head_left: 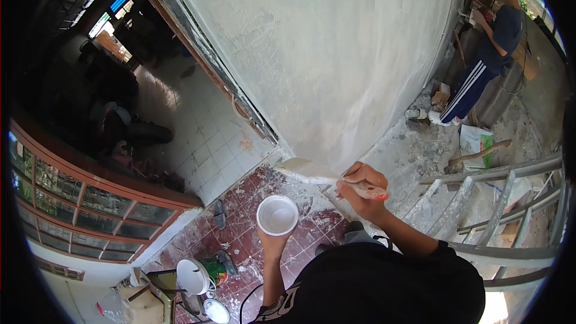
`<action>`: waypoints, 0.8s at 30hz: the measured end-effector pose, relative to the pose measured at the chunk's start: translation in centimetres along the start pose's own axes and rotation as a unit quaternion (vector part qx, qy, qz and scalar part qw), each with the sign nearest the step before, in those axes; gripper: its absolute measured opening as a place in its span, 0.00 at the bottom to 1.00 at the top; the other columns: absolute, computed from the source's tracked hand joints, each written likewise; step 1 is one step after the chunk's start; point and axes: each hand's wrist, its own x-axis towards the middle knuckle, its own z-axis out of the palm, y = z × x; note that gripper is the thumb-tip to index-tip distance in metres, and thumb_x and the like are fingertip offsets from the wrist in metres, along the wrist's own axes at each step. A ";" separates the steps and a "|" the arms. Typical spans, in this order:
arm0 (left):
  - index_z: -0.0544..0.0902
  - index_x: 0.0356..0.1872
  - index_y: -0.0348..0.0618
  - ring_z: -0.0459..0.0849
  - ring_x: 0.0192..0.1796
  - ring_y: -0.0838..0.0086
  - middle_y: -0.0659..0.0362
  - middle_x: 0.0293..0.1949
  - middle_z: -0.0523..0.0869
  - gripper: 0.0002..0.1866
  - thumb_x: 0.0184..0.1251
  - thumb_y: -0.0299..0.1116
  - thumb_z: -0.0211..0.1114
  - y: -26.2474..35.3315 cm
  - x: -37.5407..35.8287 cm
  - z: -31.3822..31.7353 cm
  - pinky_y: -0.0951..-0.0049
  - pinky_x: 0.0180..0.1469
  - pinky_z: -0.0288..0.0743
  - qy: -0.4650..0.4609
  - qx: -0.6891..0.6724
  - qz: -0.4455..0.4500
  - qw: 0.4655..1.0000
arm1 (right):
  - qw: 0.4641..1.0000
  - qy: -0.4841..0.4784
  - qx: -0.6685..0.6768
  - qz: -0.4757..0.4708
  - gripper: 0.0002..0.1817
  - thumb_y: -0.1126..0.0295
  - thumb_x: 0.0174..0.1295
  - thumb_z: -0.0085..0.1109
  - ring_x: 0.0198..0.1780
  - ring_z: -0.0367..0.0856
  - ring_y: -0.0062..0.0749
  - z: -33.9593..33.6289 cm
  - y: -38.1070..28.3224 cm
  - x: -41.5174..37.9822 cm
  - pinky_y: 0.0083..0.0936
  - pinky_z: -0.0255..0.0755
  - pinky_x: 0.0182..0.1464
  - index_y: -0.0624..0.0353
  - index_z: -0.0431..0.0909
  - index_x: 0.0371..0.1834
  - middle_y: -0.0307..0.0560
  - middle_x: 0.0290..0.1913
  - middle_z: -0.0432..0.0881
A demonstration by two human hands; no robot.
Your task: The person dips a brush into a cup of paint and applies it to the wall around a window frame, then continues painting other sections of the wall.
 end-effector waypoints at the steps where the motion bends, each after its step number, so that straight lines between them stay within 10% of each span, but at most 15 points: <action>1: 0.72 0.54 0.38 0.79 0.51 0.70 0.55 0.49 0.80 0.38 0.35 0.26 0.79 0.2 0.2 0.2 0.69 0.56 0.71 0.004 0.010 0.003 1.000 | 0.989 0.035 0.093 0.113 0.11 0.84 0.50 0.63 0.22 0.80 0.25 -0.6 -0.5 0.0 0.17 0.72 0.20 0.63 0.68 0.26 0.48 0.25 0.75; 9: 0.69 0.56 0.37 0.78 0.52 0.68 0.53 0.50 0.78 0.41 0.34 0.27 0.79 3.3 2.9 1.9 0.68 0.57 0.71 -0.032 -0.006 0.062 0.998 | 0.964 -0.107 0.173 0.173 0.10 0.87 0.51 0.59 0.22 0.79 0.23 -3.3 -5.2 4.8 0.17 0.74 0.19 0.63 0.67 0.25 0.47 0.25 0.74; 24: 0.68 0.59 0.39 0.75 0.56 0.64 0.53 0.54 0.74 0.43 0.33 0.28 0.79 5.5 3.3 3.3 0.67 0.59 0.68 -0.012 -0.029 0.150 0.988 | 0.935 -0.323 -0.143 0.037 0.12 0.75 0.45 0.64 0.19 0.65 0.19 3.6 -5.4 6.4 0.19 0.60 0.22 0.62 0.67 0.20 0.41 0.16 0.69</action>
